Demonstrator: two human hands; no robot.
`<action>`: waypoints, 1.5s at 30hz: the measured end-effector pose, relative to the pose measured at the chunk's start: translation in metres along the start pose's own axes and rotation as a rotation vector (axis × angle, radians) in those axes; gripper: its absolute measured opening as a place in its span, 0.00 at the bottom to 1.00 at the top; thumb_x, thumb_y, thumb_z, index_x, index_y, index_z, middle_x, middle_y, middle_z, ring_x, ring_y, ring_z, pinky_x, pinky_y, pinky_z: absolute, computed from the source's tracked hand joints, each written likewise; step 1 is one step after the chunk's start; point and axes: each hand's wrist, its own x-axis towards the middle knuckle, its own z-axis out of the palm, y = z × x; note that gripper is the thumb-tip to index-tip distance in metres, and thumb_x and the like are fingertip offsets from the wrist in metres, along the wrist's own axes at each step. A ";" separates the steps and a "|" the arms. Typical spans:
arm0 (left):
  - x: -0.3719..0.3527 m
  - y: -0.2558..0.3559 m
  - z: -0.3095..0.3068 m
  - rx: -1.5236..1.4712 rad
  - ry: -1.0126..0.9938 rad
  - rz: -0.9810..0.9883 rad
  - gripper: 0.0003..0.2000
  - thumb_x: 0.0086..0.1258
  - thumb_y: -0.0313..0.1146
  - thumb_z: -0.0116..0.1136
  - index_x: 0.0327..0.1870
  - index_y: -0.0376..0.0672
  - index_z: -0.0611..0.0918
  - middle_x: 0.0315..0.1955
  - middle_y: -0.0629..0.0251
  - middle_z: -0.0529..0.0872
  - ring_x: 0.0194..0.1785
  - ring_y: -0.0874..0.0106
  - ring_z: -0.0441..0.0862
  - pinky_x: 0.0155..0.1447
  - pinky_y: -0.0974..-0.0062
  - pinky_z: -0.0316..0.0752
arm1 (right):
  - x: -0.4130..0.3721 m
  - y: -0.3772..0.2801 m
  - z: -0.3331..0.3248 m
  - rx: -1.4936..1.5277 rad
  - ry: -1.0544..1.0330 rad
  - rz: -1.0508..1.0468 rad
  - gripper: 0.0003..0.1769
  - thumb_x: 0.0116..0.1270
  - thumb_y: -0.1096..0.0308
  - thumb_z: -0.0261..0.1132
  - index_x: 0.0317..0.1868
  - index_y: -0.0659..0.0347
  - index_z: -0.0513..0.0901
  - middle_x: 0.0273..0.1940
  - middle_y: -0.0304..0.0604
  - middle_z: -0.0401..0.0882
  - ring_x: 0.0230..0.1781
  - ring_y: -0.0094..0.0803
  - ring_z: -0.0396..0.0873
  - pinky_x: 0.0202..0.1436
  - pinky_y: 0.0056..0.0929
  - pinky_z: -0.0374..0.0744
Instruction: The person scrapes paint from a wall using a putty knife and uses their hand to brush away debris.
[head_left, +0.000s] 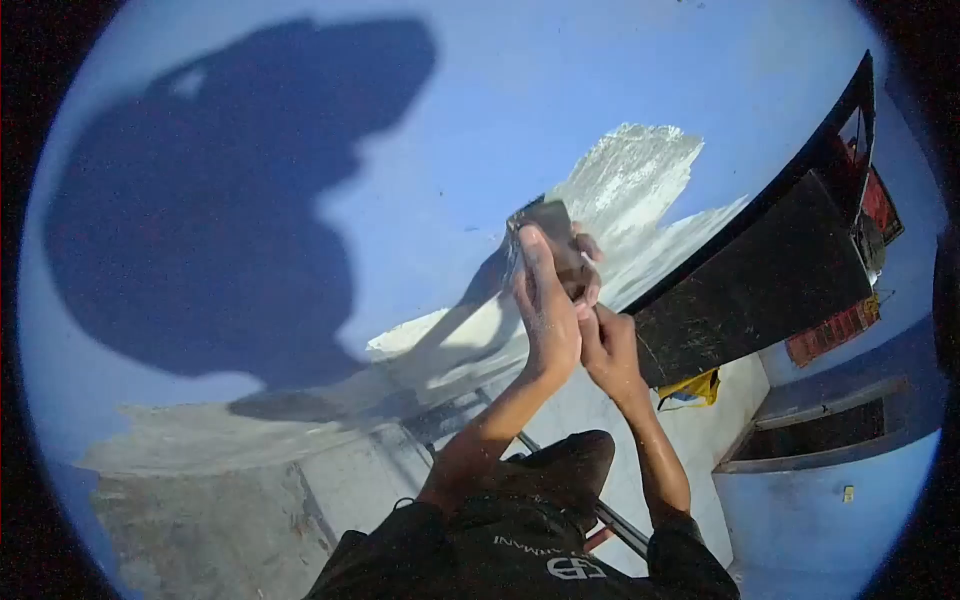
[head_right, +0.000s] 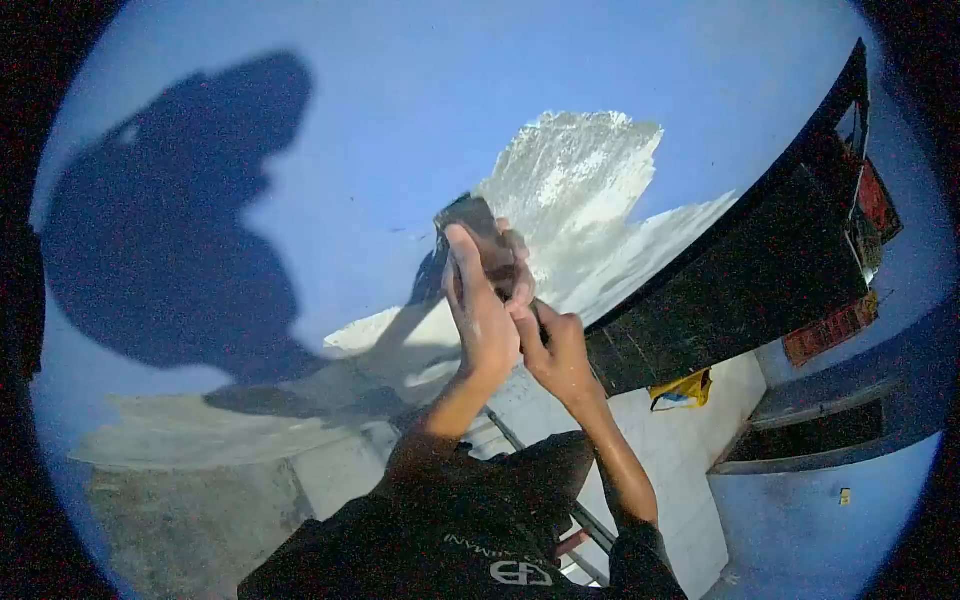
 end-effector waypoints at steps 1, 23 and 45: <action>-0.002 -0.002 -0.001 -0.002 0.007 0.000 0.27 0.76 0.58 0.39 0.43 0.36 0.74 0.29 0.63 0.78 0.18 0.82 0.66 0.19 0.85 0.56 | -0.001 0.001 -0.002 -0.001 -0.007 0.002 0.19 0.74 0.60 0.57 0.36 0.71 0.80 0.13 0.46 0.67 0.15 0.21 0.66 0.20 0.28 0.67; -0.016 0.033 -0.028 0.459 -0.167 -0.041 0.24 0.81 0.49 0.35 0.51 0.32 0.72 0.34 0.57 0.81 0.20 0.79 0.74 0.17 0.86 0.60 | -0.044 -0.028 0.065 0.664 -0.032 0.388 0.25 0.79 0.55 0.46 0.26 0.64 0.70 0.15 0.35 0.67 0.12 0.21 0.64 0.16 0.24 0.64; -0.005 0.066 -0.039 0.960 -0.255 0.018 0.29 0.80 0.49 0.32 0.47 0.25 0.76 0.31 0.52 0.86 0.18 0.74 0.79 0.15 0.82 0.66 | -0.055 -0.071 0.113 1.187 -0.018 0.413 0.30 0.79 0.46 0.40 0.24 0.60 0.64 0.14 0.38 0.62 0.07 0.22 0.57 0.10 0.23 0.53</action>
